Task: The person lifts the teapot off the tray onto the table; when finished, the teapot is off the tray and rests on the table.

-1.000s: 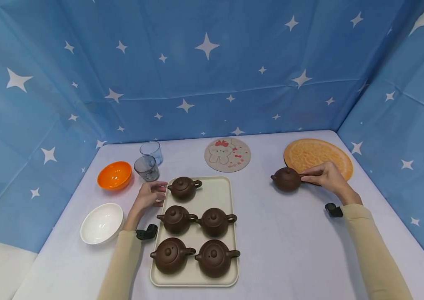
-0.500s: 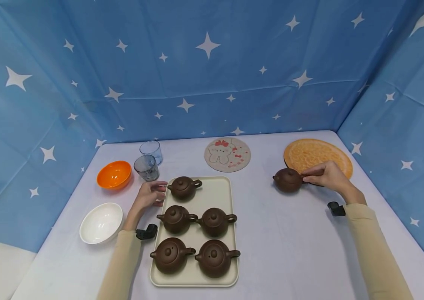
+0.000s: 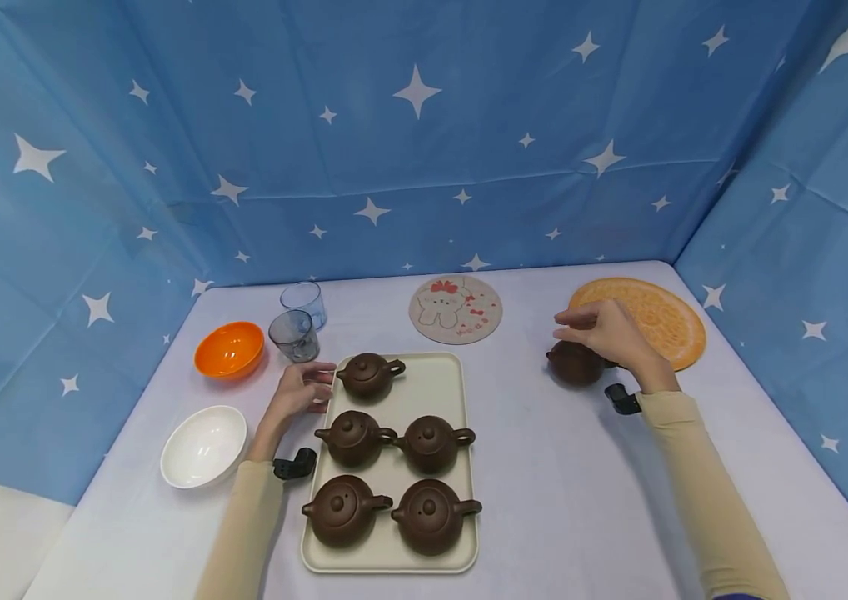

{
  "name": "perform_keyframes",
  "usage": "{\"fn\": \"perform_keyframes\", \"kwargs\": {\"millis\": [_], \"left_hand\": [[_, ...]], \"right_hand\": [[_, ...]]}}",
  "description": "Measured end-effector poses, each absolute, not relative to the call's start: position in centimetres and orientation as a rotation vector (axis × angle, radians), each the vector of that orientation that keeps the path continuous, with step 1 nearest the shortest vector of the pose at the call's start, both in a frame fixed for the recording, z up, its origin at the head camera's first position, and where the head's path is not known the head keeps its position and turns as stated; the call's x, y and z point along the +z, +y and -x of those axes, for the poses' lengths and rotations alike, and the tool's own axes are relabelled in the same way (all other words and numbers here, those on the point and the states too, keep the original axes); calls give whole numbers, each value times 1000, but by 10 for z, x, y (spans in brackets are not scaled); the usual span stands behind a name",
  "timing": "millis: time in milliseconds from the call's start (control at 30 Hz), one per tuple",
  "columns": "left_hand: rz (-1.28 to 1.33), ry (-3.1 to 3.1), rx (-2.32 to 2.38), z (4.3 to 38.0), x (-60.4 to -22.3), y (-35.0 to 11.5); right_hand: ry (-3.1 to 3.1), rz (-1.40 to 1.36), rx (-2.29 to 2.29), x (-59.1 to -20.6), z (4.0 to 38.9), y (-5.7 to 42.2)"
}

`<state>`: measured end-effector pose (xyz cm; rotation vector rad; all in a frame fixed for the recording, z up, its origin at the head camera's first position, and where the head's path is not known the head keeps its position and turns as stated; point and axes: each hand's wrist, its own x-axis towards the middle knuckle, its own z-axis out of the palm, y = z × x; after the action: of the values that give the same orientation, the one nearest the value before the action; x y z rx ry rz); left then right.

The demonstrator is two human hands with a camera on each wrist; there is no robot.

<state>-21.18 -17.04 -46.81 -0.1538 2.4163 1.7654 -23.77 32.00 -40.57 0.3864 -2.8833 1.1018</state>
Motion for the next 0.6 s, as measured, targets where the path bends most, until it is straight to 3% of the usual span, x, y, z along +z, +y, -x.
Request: {"fn": "perform_keyframes", "kwargs": {"millis": [600], "left_hand": [[178, 2416, 1763, 213, -470, -169]], "right_hand": [[-2710, -939, 1467, -414, 266, 164]]}}
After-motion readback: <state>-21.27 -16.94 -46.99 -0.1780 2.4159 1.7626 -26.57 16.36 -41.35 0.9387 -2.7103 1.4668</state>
